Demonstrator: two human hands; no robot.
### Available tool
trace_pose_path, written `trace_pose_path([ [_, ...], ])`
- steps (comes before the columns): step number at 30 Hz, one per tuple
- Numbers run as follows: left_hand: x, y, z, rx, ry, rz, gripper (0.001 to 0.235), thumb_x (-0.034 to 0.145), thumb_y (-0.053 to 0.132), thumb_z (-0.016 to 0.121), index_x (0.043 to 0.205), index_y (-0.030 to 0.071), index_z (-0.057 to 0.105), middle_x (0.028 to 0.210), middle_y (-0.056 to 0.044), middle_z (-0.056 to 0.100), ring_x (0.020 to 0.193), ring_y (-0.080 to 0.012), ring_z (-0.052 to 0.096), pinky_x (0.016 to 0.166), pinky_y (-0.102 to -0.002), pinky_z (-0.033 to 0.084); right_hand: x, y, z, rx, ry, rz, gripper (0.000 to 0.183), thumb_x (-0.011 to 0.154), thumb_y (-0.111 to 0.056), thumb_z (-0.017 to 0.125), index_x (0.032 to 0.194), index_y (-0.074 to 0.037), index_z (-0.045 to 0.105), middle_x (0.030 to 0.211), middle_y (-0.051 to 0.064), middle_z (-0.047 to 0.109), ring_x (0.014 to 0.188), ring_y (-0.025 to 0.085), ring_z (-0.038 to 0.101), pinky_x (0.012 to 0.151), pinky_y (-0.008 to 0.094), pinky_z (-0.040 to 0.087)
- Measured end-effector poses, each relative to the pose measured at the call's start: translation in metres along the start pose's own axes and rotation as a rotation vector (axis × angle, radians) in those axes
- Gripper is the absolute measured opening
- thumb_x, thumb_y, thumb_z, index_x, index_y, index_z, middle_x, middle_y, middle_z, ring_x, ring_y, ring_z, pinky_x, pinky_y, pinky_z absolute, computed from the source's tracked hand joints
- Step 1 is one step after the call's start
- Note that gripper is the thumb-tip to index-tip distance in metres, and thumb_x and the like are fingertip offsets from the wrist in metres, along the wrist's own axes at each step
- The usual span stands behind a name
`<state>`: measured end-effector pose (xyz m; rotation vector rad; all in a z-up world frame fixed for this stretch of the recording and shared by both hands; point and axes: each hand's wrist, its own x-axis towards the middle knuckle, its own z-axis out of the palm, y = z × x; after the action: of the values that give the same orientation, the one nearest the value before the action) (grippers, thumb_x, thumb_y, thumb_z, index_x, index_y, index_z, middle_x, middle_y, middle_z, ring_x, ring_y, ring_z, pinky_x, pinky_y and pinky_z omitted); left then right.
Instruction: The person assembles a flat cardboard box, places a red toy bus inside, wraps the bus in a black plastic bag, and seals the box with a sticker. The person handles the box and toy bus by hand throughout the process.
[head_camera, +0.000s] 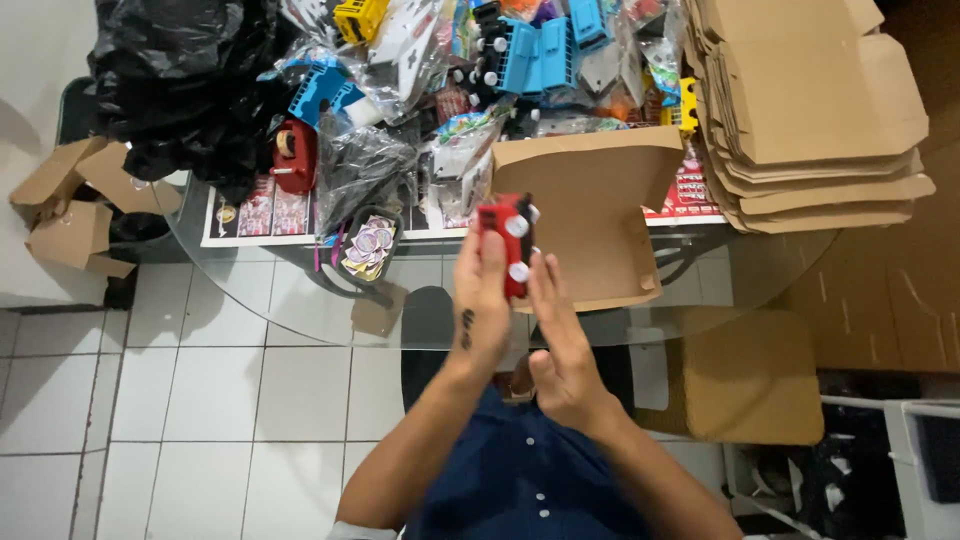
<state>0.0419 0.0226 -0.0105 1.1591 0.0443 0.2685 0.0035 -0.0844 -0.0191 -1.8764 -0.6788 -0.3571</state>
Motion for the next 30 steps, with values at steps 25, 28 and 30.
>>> trace_pose_path([
  [25,0.013,-0.012,0.008,0.282,-0.306,-0.034,0.048,0.103,0.030,0.060,0.144,0.006,0.055,0.116,-0.012,0.070,0.102,-0.0180,0.065,0.091,-0.038,0.056,0.008,0.003,-0.087,-0.053,0.105,0.130,0.082,0.106,-0.056,0.019,0.158,0.007,0.031,0.164,0.022,0.034,0.151,0.035,0.033,0.125,0.047,0.028],
  [28,-0.002,-0.010,0.017,0.244,-0.369,-0.049,0.049,0.102,0.029,0.060,0.144,0.004,0.054,0.118,-0.014,0.070,0.107,-0.0179,0.063,0.095,-0.039,0.054,0.015,0.002,-0.081,0.062,0.090,0.164,0.078,0.106,-0.051,0.028,0.157,0.008,0.031,0.164,0.026,0.033,0.148,0.042,0.036,0.121,0.051,0.033],
  [30,-0.009,0.000,0.018,0.248,-0.409,-0.023,0.051,0.102,0.031,0.061,0.146,0.005,0.053,0.124,-0.015,0.065,0.113,-0.0212,0.059,0.099,-0.041,0.051,0.017,0.010,-0.078,0.112,0.076,0.221,0.073,0.105,-0.046,0.034,0.157,0.006,0.032,0.158,0.026,0.042,0.146,0.041,0.041,0.120,0.051,0.033],
])
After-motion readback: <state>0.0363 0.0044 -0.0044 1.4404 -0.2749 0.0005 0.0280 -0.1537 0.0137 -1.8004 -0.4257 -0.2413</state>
